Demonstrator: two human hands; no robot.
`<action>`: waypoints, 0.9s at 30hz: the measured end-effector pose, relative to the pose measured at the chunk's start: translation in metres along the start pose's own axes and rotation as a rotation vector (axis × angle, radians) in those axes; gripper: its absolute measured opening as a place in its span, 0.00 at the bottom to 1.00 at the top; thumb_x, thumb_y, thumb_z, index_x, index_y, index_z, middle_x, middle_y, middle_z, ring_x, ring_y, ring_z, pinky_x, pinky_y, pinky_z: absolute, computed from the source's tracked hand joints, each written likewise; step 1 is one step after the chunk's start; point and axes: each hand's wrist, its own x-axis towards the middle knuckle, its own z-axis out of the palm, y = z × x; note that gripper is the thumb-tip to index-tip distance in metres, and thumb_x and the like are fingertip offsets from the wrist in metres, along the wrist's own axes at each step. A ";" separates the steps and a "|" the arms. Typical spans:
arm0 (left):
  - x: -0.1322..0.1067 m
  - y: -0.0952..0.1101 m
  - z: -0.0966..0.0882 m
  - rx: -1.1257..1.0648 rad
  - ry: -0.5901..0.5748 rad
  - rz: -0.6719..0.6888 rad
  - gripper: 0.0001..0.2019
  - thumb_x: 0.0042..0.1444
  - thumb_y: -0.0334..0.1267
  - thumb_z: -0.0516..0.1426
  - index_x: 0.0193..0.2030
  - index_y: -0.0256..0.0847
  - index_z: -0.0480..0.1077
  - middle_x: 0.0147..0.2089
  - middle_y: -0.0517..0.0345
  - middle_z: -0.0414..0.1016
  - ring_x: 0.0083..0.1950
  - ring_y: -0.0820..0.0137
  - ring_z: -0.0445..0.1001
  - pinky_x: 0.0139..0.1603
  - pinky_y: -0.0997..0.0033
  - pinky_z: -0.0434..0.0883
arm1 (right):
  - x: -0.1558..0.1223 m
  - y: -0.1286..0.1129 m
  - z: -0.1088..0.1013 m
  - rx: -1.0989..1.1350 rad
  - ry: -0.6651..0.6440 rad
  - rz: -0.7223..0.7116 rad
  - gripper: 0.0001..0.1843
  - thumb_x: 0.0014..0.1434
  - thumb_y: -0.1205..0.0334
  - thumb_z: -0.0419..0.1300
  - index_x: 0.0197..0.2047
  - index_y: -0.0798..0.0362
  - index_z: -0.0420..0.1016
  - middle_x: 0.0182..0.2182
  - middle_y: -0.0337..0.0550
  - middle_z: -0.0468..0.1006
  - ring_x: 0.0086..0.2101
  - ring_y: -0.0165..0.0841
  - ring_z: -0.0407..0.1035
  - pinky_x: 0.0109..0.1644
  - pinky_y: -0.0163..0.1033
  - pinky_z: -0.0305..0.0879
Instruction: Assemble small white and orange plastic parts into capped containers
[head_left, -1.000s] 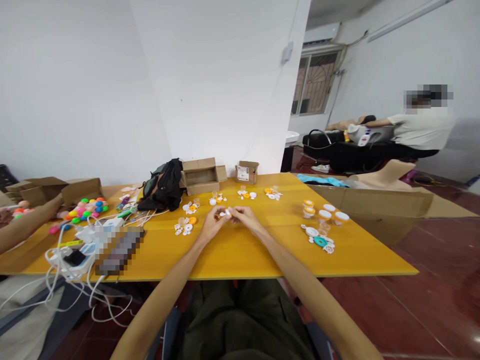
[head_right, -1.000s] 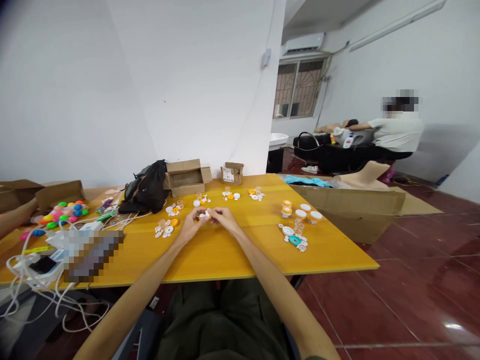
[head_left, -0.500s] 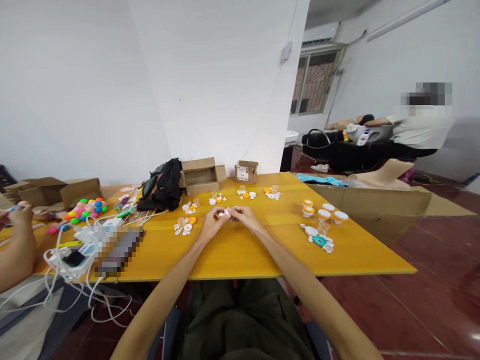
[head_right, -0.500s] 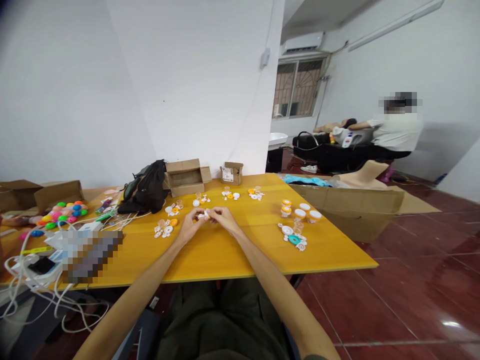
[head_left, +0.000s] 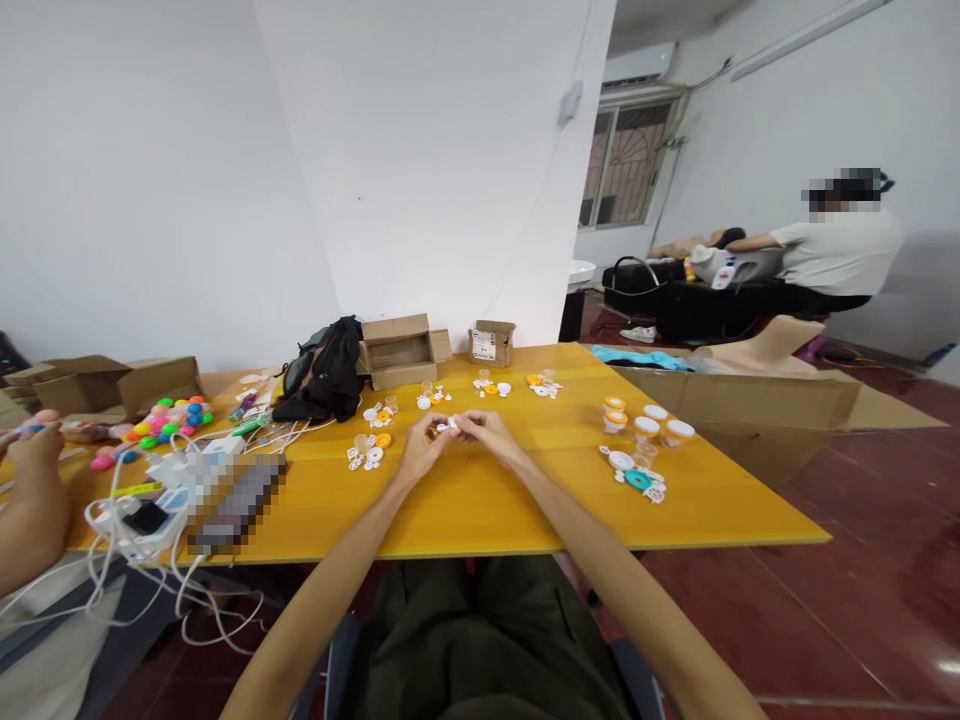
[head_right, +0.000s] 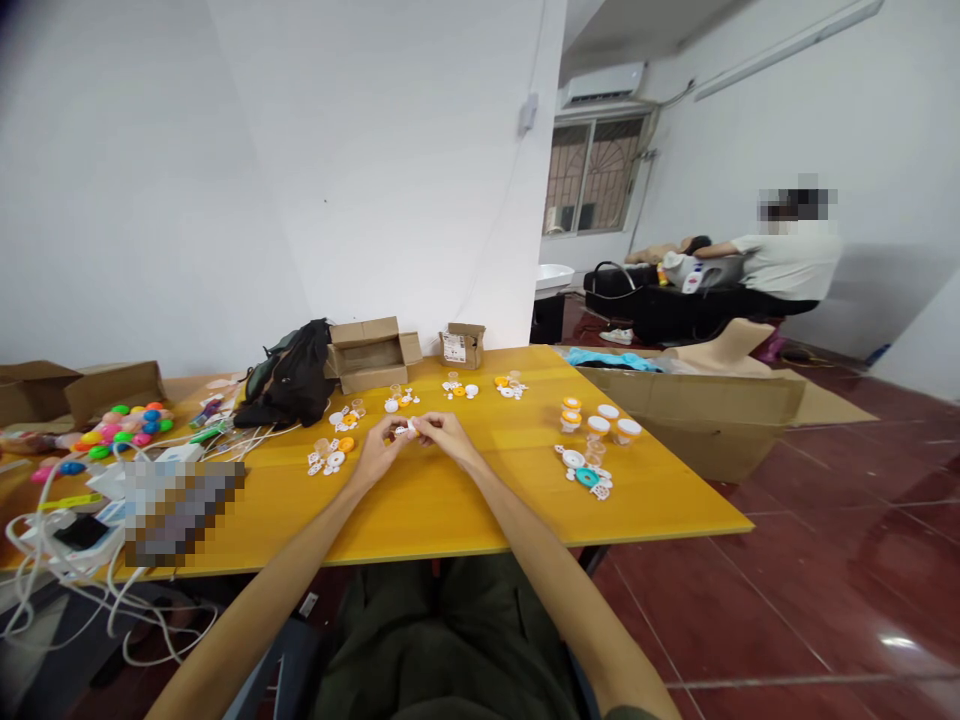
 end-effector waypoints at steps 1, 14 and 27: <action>0.000 0.000 0.000 0.000 -0.003 0.004 0.10 0.49 0.44 0.64 0.35 0.41 0.74 0.36 0.57 0.77 0.39 0.66 0.73 0.40 0.69 0.67 | 0.000 -0.001 0.000 0.002 0.001 0.000 0.25 0.40 0.37 0.68 0.25 0.53 0.77 0.22 0.38 0.76 0.25 0.30 0.70 0.33 0.36 0.68; 0.000 0.000 -0.001 0.014 -0.003 0.091 0.09 0.48 0.38 0.64 0.38 0.41 0.74 0.38 0.57 0.76 0.40 0.67 0.72 0.41 0.70 0.67 | -0.002 -0.003 0.003 0.012 0.025 0.010 0.29 0.37 0.33 0.68 0.24 0.53 0.75 0.19 0.36 0.74 0.22 0.29 0.67 0.31 0.35 0.67; 0.001 -0.001 -0.001 0.007 -0.001 0.185 0.09 0.48 0.37 0.65 0.38 0.41 0.74 0.37 0.58 0.75 0.38 0.69 0.71 0.38 0.71 0.68 | 0.001 0.004 -0.001 -0.005 -0.021 -0.003 0.27 0.42 0.34 0.66 0.25 0.53 0.75 0.21 0.38 0.75 0.23 0.30 0.69 0.32 0.36 0.69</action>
